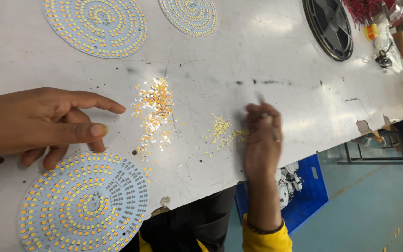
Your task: The person uses tweezers to pick small yellow LED components from a pile on the table and places them one by one into empty slots on a circular LED board. The left hand stabilizes the board while the right hand performs the placement. The process continues across the visible duration.
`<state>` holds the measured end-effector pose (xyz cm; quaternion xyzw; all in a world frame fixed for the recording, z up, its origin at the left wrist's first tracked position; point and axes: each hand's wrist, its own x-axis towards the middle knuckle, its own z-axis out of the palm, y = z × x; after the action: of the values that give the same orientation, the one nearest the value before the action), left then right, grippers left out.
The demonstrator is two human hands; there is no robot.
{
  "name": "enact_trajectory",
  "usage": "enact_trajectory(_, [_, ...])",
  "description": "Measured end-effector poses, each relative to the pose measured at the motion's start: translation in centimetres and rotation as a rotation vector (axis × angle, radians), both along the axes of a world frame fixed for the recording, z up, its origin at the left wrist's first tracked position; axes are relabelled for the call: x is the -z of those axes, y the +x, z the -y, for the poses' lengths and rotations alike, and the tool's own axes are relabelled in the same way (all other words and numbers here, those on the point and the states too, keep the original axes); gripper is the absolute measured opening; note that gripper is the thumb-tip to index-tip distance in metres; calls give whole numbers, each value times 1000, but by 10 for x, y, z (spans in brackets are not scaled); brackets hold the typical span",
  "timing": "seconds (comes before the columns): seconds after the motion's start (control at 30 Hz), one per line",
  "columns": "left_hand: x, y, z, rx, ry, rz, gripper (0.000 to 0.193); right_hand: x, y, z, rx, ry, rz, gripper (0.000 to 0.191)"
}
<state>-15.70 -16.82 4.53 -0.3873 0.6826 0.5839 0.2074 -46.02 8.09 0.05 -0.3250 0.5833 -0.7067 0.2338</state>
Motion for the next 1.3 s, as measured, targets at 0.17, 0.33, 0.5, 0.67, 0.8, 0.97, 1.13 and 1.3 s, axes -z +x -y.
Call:
enact_trajectory(0.17, [-2,5,3,42,-25,-19,69,3,48,10,-176,-14,-51,27])
enact_trajectory(0.33, [-9,15,6,78,-20,-107,74,-19,-7,57,-227,-2,-135,25])
enact_trajectory(0.5, [-20,16,3,29,-28,-146,74,-3,-11,84,-472,106,-103,32])
enact_trajectory(0.67, [-25,17,1,32,-55,-176,76,4,16,77,-751,142,-93,39])
enact_trajectory(0.8, [-23,17,2,30,-57,-202,77,1,26,52,-823,84,-79,40])
enact_trajectory(0.97, [-17,16,1,27,-56,-193,78,-16,8,41,-532,-55,-234,38])
enact_trajectory(1.13, [-16,16,2,23,-80,-196,78,-3,46,26,-213,162,-257,34])
enact_trajectory(1.3, [-19,15,-1,22,-70,-199,79,4,70,27,-321,26,-75,30])
